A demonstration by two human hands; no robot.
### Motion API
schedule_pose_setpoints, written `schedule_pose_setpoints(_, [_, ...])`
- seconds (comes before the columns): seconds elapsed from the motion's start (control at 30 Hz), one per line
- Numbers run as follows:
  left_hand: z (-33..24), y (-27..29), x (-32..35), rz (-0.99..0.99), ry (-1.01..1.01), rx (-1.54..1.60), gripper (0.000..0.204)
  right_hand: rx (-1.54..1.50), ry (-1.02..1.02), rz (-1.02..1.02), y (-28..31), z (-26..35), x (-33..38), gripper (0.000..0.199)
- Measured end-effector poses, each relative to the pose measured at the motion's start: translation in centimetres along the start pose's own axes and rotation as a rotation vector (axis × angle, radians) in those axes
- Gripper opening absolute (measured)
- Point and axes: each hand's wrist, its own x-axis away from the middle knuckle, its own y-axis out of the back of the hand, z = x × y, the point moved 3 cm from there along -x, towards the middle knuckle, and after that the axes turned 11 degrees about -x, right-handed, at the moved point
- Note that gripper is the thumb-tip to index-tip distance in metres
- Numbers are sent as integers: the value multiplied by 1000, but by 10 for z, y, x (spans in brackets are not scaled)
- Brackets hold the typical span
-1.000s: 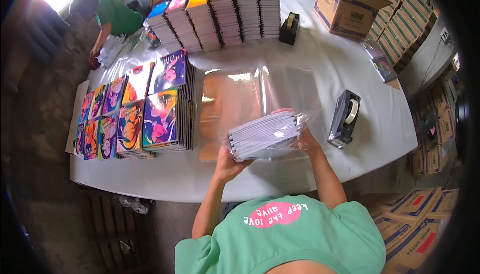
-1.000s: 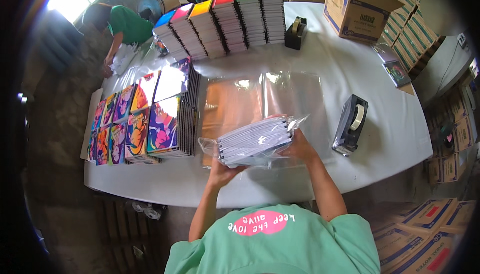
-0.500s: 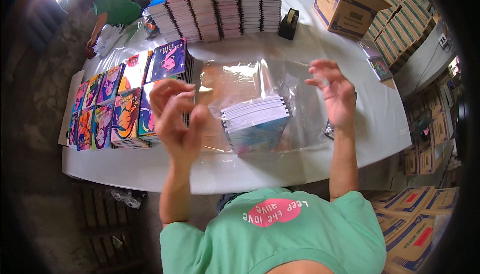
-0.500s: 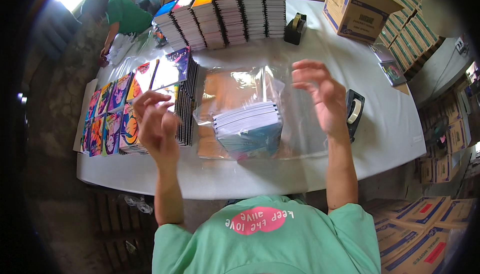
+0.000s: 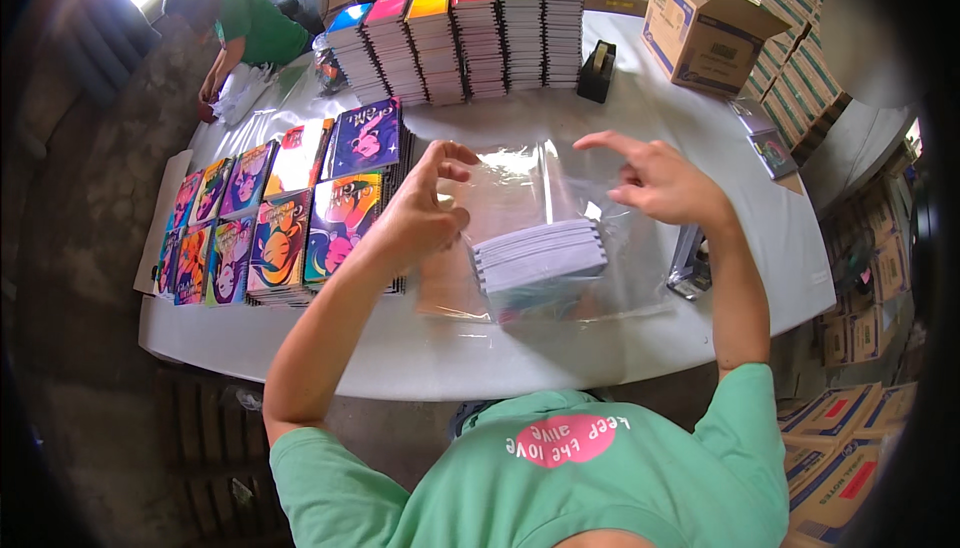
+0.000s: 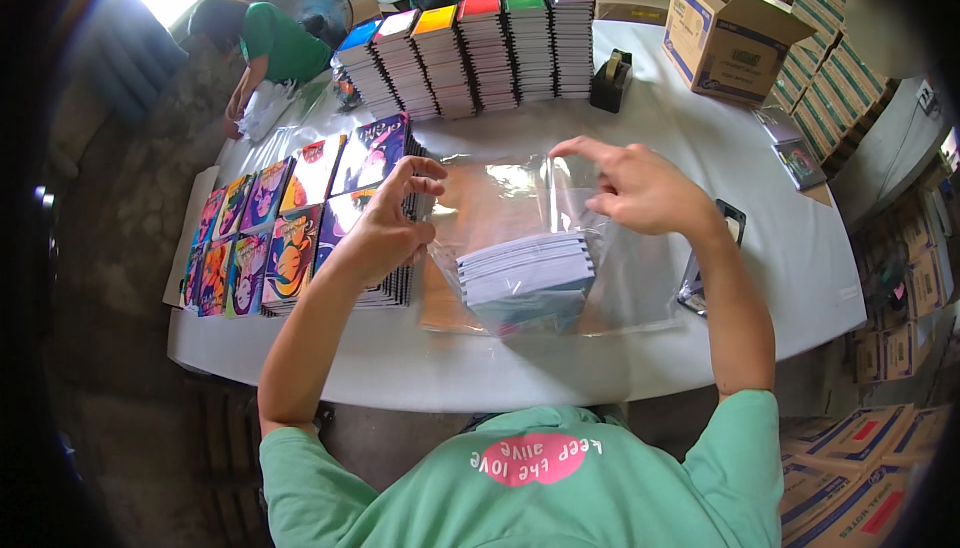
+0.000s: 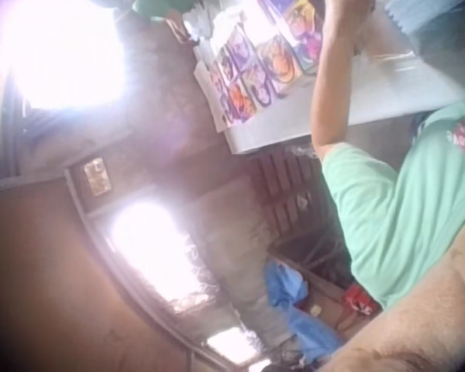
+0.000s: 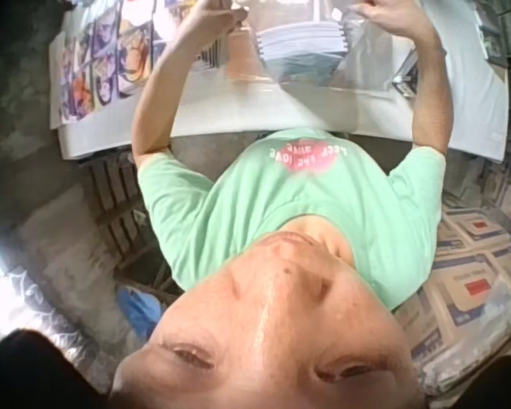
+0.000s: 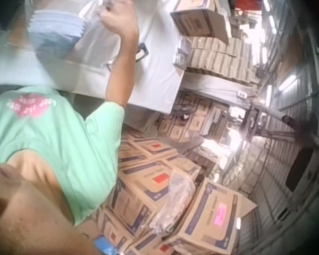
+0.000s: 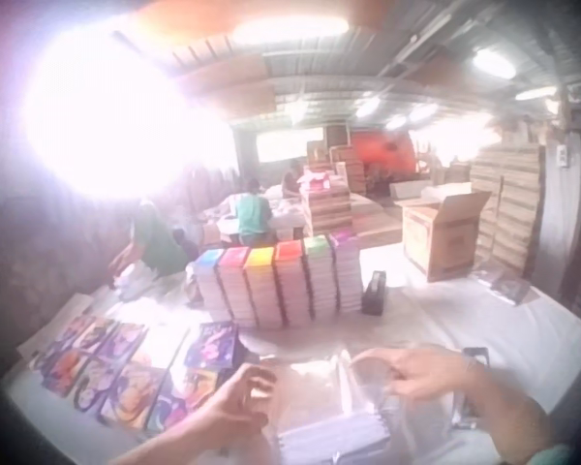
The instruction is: The person places a stack of notebooks into a plastic bag, folds the excess plastic over, and secures it with pieces of tape from a dispenser.
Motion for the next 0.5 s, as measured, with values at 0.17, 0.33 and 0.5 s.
schedule_pose_setpoints(0.17, [-20, -1, 11, 13, -39, 74, 59, -137, -51, -128, 3, 3, 23, 65])
schedule_pose_setpoints(0.33, [-9, -9, 12, -75, -83, -22, 57, -148, -106, -247, -6, -5, 29, 66])
schedule_pose_setpoints(0.5, [11, -12, 14, -72, -93, 26, 55, -821, -52, -233, -23, -29, 29, 63])
